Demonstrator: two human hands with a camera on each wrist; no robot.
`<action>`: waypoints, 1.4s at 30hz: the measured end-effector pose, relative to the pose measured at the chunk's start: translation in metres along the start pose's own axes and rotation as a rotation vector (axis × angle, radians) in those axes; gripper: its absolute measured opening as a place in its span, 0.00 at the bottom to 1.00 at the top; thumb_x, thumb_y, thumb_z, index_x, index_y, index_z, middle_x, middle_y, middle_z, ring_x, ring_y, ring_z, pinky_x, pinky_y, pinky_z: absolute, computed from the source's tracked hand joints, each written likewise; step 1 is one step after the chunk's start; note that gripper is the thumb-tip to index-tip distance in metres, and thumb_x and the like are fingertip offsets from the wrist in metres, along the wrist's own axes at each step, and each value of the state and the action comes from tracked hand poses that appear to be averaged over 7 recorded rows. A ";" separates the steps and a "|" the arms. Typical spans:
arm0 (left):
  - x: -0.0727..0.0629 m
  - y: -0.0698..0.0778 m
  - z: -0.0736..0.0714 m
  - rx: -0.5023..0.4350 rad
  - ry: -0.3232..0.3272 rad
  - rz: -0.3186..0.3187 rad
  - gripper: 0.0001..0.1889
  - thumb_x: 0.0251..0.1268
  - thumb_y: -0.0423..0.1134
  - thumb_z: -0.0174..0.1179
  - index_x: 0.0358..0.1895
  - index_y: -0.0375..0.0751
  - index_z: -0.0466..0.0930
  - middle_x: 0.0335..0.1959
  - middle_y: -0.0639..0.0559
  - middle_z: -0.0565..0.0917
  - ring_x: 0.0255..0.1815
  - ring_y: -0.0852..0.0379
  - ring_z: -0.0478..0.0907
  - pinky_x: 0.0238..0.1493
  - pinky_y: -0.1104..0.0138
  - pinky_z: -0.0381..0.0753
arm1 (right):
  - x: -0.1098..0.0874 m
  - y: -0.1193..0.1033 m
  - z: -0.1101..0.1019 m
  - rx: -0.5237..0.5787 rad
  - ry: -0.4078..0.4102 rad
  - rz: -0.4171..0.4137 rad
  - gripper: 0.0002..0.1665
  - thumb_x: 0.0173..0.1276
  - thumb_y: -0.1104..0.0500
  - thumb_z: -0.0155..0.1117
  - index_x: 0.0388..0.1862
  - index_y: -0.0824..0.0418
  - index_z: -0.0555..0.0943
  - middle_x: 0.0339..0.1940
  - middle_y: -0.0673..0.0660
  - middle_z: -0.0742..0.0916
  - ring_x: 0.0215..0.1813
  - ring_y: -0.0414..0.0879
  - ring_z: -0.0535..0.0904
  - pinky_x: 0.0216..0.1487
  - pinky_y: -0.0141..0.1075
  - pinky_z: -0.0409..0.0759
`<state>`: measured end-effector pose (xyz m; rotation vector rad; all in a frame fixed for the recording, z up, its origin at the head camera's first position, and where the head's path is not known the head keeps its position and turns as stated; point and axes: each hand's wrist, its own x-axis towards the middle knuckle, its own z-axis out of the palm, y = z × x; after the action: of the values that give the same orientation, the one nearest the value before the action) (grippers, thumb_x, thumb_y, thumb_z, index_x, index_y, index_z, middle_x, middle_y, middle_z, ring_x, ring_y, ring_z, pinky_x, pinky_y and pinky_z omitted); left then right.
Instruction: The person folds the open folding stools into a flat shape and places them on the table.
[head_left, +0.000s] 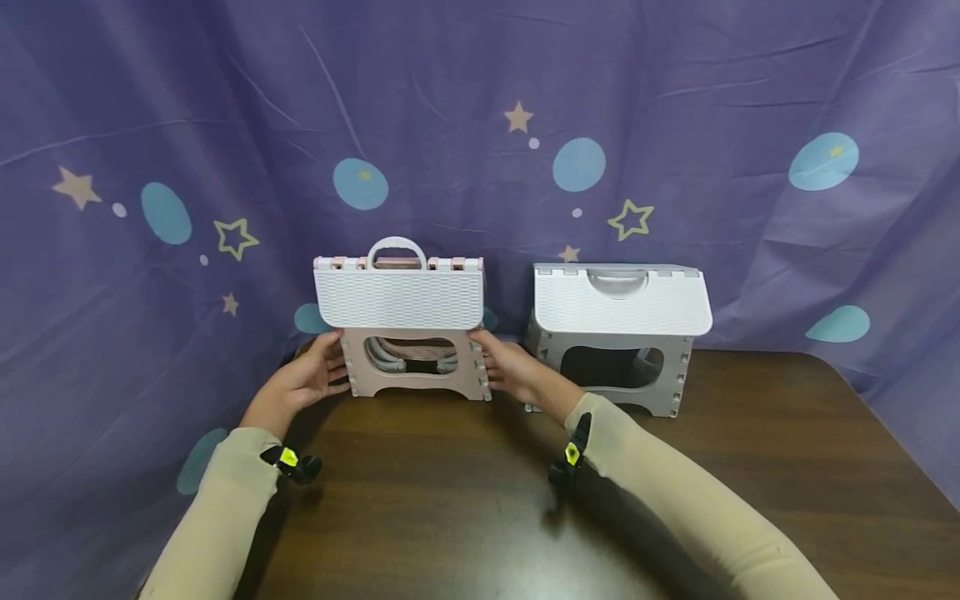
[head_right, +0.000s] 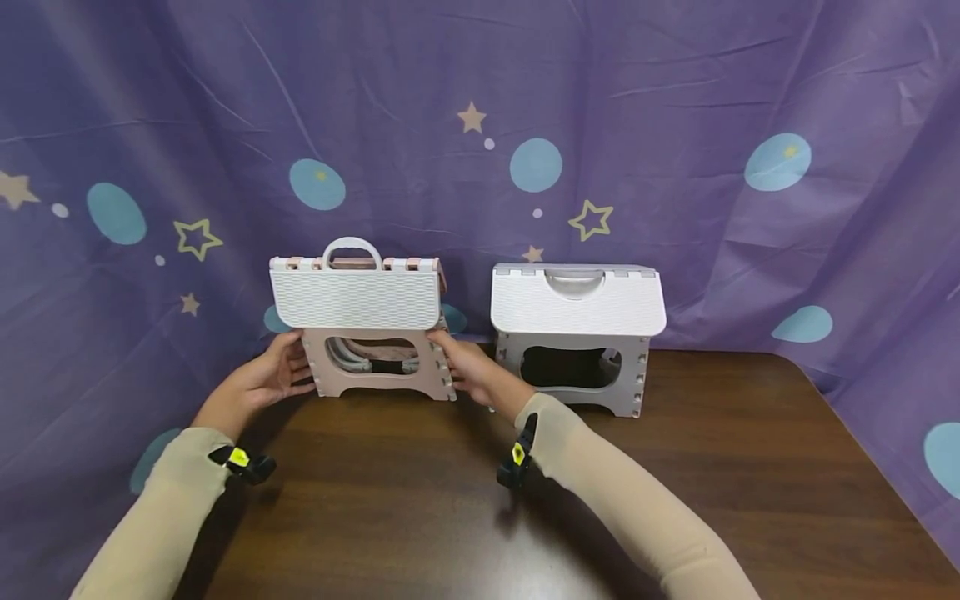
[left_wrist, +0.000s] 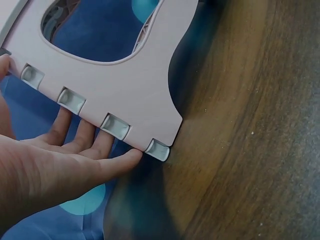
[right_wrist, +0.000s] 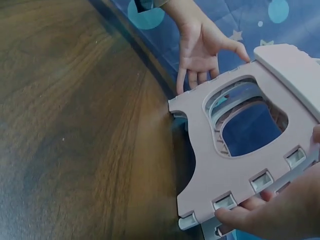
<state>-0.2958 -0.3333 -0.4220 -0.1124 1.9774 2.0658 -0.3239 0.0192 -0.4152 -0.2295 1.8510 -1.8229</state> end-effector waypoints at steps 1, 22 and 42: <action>0.000 0.001 0.000 -0.008 0.012 -0.002 0.25 0.76 0.64 0.42 0.66 0.54 0.63 0.62 0.52 0.70 0.74 0.45 0.57 0.81 0.43 0.48 | 0.000 -0.001 0.000 0.002 0.004 0.001 0.51 0.72 0.36 0.55 0.81 0.66 0.54 0.78 0.72 0.67 0.79 0.63 0.63 0.80 0.54 0.62; -0.004 0.009 -0.004 -0.179 -0.033 0.082 0.13 0.81 0.47 0.44 0.41 0.64 0.80 0.45 0.70 0.83 0.62 0.54 0.63 0.81 0.40 0.35 | 0.005 -0.009 -0.005 -0.045 -0.048 -0.087 0.40 0.76 0.44 0.51 0.80 0.61 0.59 0.70 0.57 0.76 0.80 0.57 0.62 0.83 0.62 0.42; 0.004 0.006 -0.010 -0.133 -0.082 0.075 0.13 0.81 0.52 0.43 0.45 0.63 0.79 0.50 0.67 0.79 0.62 0.54 0.63 0.77 0.35 0.42 | 0.010 -0.006 -0.004 0.047 0.011 -0.048 0.47 0.72 0.43 0.56 0.83 0.58 0.52 0.85 0.60 0.56 0.85 0.61 0.47 0.81 0.61 0.53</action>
<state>-0.3023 -0.3428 -0.4182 0.0194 1.8221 2.2118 -0.3357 0.0171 -0.4117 -0.2495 1.8222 -1.9018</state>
